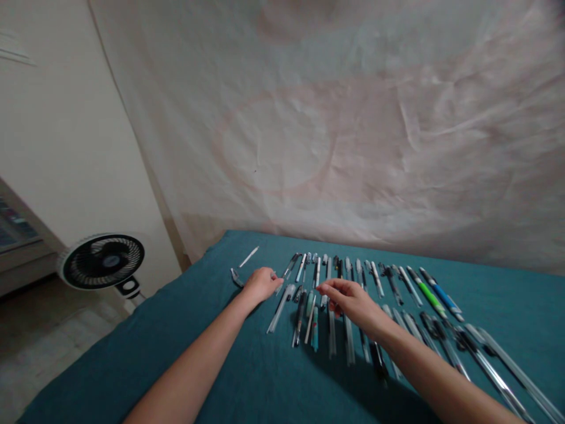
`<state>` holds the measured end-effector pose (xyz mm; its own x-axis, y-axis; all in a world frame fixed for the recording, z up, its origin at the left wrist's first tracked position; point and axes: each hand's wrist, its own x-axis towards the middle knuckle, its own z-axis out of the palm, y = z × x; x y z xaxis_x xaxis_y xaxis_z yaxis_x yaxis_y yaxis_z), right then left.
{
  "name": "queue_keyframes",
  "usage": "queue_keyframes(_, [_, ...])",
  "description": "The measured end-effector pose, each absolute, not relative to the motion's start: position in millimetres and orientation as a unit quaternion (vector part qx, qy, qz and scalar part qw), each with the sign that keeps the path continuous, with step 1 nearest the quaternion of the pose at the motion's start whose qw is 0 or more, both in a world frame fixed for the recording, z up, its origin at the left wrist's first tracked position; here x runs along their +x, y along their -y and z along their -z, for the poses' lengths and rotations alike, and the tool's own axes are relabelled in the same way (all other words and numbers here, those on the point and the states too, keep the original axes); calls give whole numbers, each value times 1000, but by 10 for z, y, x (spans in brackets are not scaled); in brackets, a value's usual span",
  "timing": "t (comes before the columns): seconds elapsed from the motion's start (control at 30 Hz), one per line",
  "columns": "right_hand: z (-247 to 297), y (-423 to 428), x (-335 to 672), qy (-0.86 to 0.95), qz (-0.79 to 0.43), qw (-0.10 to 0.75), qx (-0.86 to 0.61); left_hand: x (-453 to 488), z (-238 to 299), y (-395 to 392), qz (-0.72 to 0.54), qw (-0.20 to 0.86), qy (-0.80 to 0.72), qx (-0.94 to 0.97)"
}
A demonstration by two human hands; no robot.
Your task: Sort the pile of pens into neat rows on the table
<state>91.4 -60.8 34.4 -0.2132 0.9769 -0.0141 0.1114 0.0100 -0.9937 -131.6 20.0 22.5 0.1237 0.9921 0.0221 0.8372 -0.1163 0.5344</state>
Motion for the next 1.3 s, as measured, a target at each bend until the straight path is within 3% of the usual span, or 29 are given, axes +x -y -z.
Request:
queue_keyframes(0.1, [-337,605,903,573,-528,413,-471,-1247,-371,-168,-213,261,-609,718])
queue_keyframes(0.27, [-296,601,861,580,-540,400,-460,-1014,-518,20,-314,668,-421,528])
queue_keyframes(0.37, [-287,625,826,589,-559,389,-435,-858,-519,147,-369,746,-339,440])
queue_keyframes(0.6, [-280,726,727,608,-585,374,-384,-587,-523,357,-506,737,-271,355])
queue_keyframes(0.77, [-301,716,732,602,-585,400,-368,-559,-511,427,-469,700,-296,451])
queue_keyframes(1.0, [-380,520,970,487,-537,560,-401,-540,-365,439,-365,567,-402,619])
queue_keyframes(1.3, [-329,520,955,449,-580,568,-373,-506,-297,484,-386,424,-409,710])
